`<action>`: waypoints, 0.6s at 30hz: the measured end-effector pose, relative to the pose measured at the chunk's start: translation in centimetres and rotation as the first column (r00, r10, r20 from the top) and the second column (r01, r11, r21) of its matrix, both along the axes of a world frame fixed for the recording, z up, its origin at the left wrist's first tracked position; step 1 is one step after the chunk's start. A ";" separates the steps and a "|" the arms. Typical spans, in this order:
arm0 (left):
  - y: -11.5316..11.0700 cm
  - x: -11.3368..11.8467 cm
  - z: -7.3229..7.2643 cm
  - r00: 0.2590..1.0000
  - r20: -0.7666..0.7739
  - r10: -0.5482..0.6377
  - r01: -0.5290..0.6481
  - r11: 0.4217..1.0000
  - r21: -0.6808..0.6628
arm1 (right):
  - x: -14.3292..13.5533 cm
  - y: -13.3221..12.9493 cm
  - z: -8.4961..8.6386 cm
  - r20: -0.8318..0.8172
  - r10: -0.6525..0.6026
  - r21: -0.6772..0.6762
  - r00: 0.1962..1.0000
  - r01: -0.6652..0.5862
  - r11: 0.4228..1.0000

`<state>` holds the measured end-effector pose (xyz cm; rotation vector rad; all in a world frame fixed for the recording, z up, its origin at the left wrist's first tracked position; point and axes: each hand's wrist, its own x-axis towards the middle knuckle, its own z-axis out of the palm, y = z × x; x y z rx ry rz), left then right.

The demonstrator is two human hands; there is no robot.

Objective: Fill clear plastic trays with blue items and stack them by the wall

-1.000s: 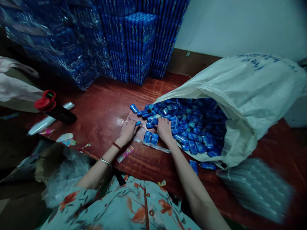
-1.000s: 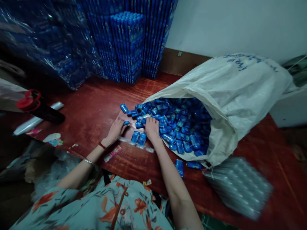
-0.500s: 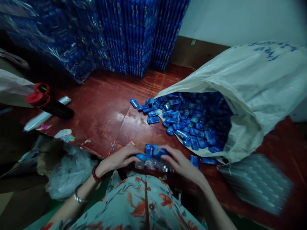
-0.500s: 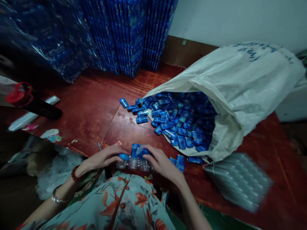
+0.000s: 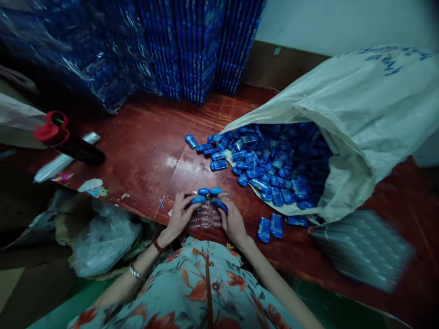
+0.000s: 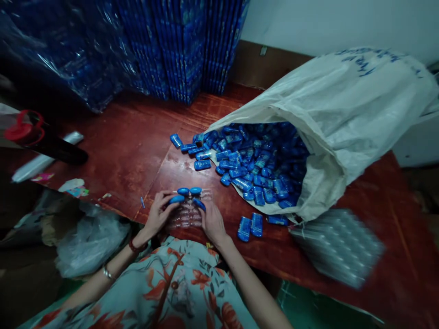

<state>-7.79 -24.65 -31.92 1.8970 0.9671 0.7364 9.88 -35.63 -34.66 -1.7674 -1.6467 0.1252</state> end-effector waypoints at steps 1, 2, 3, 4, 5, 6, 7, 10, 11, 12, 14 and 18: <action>0.6 0.5 0.3 0.995 0.026 0.098 -0.096 0.994 -0.058 | -0.2 0.7 0.1 -0.064 -0.032 -0.014 0.997 0.031 0.999; 1.0 1.0 0.5 0.984 0.060 0.166 -0.157 0.978 -0.137 | -0.4 1.3 0.1 -0.118 -0.062 -0.027 0.991 0.059 0.998; 1.2 1.4 0.7 0.973 0.101 0.208 -0.181 0.956 -0.231 | -0.6 1.7 0.2 -0.160 -0.092 -0.036 0.983 0.088 0.995; 1.4 1.8 0.7 0.960 0.143 0.240 -0.182 0.926 -0.330 | -0.7 2.0 0.2 -0.193 -0.121 -0.039 0.974 0.115 0.993; 1.3 2.1 0.7 0.945 0.181 0.272 -0.176 0.891 -0.419 | -0.8 2.1 0.2 -0.220 -0.147 -0.038 0.964 0.142 0.989; 1.2 2.3 0.6 0.928 0.214 0.306 -0.170 0.855 -0.490 | -0.9 2.2 0.2 -0.242 -0.170 -0.038 0.955 0.166 0.985; 1.1 2.5 0.3 0.909 0.240 0.341 -0.168 0.827 -0.536 | -0.9 2.2 0.3 -0.260 -0.190 -0.041 0.947 0.185 0.982; 0.8 2.8 -0.5 0.870 0.311 0.383 -0.167 0.822 -0.545 | -1.0 2.2 0.3 -0.285 -0.212 -0.047 0.935 0.207 0.977; 0.7 2.7 -0.7 0.870 0.324 0.373 -0.168 0.840 -0.516 | -1.1 2.2 0.4 -0.286 -0.215 -0.044 0.934 0.212 0.976; 0.8 2.7 -0.9 0.879 0.321 0.354 -0.174 0.863 -0.475 | -1.1 2.2 0.3 -0.287 -0.221 -0.039 0.932 0.219 0.975; 0.9 2.4 -1.0 0.912 0.276 0.303 -0.197 0.914 -0.354 | -1.3 2.2 0.3 -0.291 -0.240 -0.031 0.926 0.242 0.970; 1.4 1.8 -0.3 0.966 0.108 0.234 -0.225 0.970 -0.089 | -1.2 2.3 0.3 -0.299 -0.245 -0.039 0.922 0.245 0.969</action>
